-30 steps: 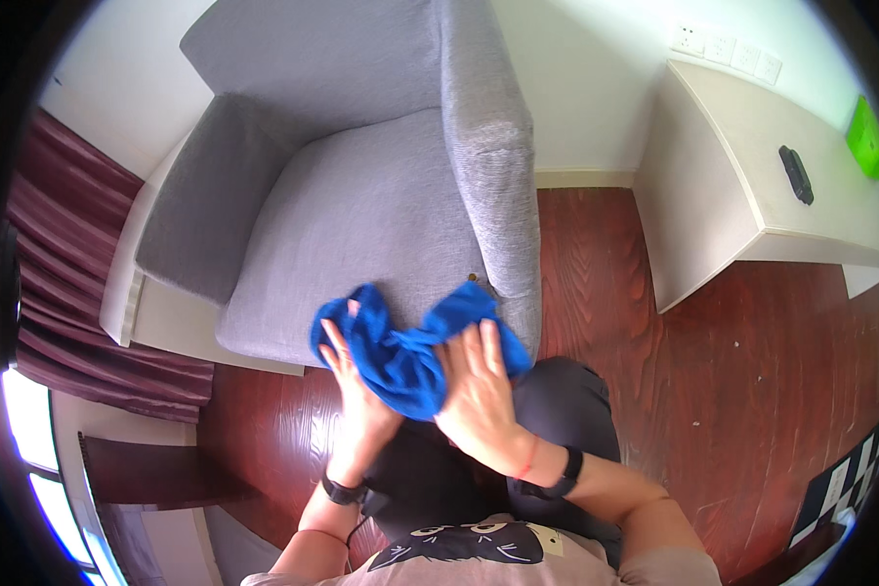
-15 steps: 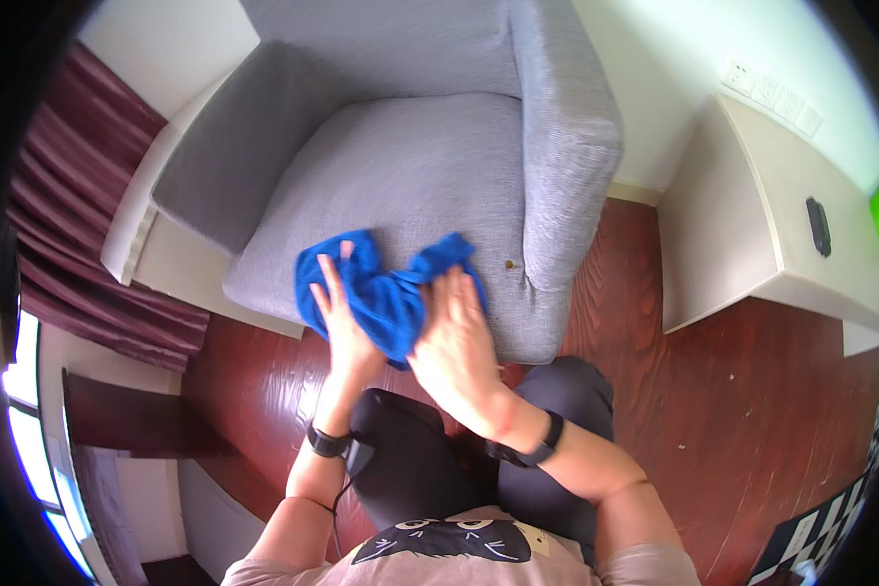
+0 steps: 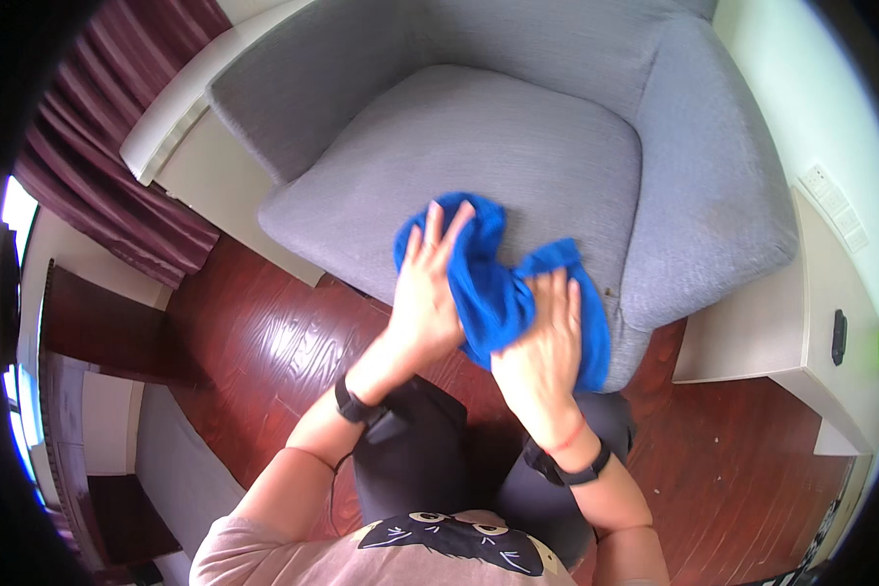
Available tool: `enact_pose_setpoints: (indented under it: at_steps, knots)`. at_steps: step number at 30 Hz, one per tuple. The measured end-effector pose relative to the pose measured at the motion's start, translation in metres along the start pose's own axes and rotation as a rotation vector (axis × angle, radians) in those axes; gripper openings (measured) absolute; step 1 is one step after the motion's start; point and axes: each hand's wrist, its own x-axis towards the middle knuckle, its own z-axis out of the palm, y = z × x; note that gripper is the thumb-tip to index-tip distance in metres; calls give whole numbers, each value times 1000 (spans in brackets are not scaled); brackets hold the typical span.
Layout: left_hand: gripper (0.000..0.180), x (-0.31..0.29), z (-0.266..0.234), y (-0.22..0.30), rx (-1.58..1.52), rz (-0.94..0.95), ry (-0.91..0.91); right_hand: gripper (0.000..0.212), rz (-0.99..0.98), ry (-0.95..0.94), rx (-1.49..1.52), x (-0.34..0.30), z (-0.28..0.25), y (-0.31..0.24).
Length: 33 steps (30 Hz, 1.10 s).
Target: Wiping a window ledge, a table, and an armchair using a blue cloth.
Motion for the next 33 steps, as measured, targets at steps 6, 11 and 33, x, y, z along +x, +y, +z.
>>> enact_pose_setpoints:
  at_steps: [6, 11, 33]
  knots:
    - [45, 9, -30, -114, 266, -180, 75, 53, -108, 9, 30, 82, 61, -59]
    - [43, -16, -61, -181, 359, -245, 204, 50, -213, 58, 162, 116, 103, -104]
    - [64, 0, 9, 23, 54, -28, -126, 55, 188, -5, 82, -39, -51, 30]
